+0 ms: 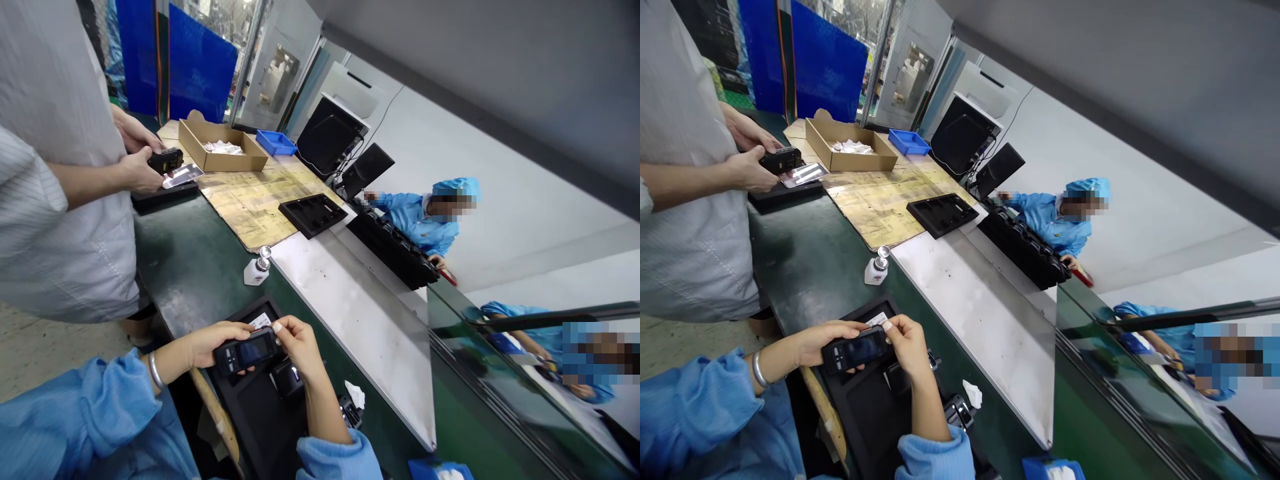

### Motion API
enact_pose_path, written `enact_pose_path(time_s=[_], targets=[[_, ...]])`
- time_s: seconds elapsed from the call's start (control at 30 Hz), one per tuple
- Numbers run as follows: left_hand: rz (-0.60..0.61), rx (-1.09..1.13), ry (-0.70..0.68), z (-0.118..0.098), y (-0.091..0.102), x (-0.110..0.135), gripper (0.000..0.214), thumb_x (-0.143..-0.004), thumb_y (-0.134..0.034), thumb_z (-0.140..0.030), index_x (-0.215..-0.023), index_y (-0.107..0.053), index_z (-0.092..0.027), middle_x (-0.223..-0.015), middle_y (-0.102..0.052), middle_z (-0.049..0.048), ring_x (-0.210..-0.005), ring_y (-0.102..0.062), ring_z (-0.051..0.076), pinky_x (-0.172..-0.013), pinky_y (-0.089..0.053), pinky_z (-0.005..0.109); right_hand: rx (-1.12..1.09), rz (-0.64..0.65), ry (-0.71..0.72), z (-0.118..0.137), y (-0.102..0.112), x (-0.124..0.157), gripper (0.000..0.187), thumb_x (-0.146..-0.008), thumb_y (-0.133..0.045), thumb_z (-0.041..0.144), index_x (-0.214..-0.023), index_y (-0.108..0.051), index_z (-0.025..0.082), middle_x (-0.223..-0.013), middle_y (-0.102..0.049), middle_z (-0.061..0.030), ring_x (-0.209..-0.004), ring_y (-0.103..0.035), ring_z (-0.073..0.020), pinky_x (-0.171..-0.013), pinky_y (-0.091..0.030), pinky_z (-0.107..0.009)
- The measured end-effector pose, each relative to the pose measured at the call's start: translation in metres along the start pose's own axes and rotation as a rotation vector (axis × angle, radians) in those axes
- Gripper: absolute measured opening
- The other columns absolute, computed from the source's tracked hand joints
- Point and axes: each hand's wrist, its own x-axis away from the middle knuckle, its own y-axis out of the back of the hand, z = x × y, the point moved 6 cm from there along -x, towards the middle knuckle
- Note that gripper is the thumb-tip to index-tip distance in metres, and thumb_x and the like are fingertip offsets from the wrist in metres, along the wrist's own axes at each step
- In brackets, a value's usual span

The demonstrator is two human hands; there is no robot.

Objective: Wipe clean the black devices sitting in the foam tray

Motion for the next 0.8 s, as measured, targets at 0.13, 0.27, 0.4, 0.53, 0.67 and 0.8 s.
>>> enact_pose_path(time_s=[0.13,0.27,0.4,0.53,0.67,0.8], targets=[[-0.303,-0.181,-0.341,-0.004,0.016,0.012,0.073,-0.074,-0.077,-0.033,-0.138,-0.047,-0.017,-0.113,-0.071,0.0106,-0.100,-0.068,0.022,-0.093,-0.052,0.036,0.024,-0.011,-0.035,-0.013,0.009,-0.020,0.037,-0.075,-0.063,0.052,-0.068,-0.055,0.017,-0.055,-0.049,0.0027,-0.049,-0.035,-0.0082,-0.049,-0.027,-0.023],[-0.361,-0.495,-0.601,0.005,0.019,0.026,0.071,-0.078,-0.071,-0.027,-0.143,-0.042,-0.020,-0.128,-0.063,0.0130,-0.117,-0.060,0.025,-0.105,-0.047,0.044,0.075,0.010,-0.054,-0.018,0.009,-0.045,0.034,-0.070,-0.065,0.049,-0.065,-0.056,0.017,-0.053,-0.049,0.0028,-0.048,-0.035,-0.0084,-0.049,-0.026,-0.023],[-0.428,-0.952,-0.789,0.014,0.008,0.036,0.066,-0.083,-0.061,-0.016,-0.145,-0.041,-0.024,-0.142,-0.054,0.0118,-0.129,-0.052,0.025,-0.111,-0.043,0.048,0.112,0.023,-0.063,-0.022,0.006,-0.064,0.033,-0.069,-0.064,0.049,-0.065,-0.056,0.017,-0.052,-0.049,0.0033,-0.046,-0.034,-0.0082,-0.049,-0.026,-0.023],[-0.478,-1.219,-0.864,0.015,-0.002,0.038,0.066,-0.083,-0.056,-0.010,-0.145,-0.042,-0.024,-0.141,-0.055,0.0107,-0.130,-0.051,0.026,-0.112,-0.042,0.049,0.137,-0.021,-0.061,-0.025,0.006,-0.071,0.034,-0.067,-0.064,0.050,-0.065,-0.057,0.017,-0.052,-0.049,0.0027,-0.047,-0.037,-0.0095,-0.049,-0.027,-0.024],[-0.469,-1.229,-0.828,0.010,-0.002,0.040,0.063,-0.084,-0.059,-0.013,-0.145,-0.045,-0.024,-0.137,-0.057,0.0113,-0.127,-0.051,0.028,-0.110,-0.043,0.047,0.150,-0.171,-0.003,-0.015,0.023,-0.047,0.032,-0.072,-0.063,0.048,-0.073,-0.063,0.016,-0.058,-0.052,0.0014,-0.055,-0.043,-0.0121,-0.055,-0.033,-0.025],[-0.434,-1.288,-0.845,0.006,-0.016,0.041,0.055,-0.088,-0.057,-0.018,-0.143,-0.050,-0.023,-0.134,-0.057,0.0132,-0.124,-0.050,0.031,-0.109,-0.040,0.048,0.124,-0.377,0.040,-0.006,0.057,0.025,0.038,-0.080,-0.058,0.053,-0.083,-0.066,0.016,-0.065,-0.054,0.0000,-0.061,-0.046,-0.0136,-0.060,-0.037,-0.027]])
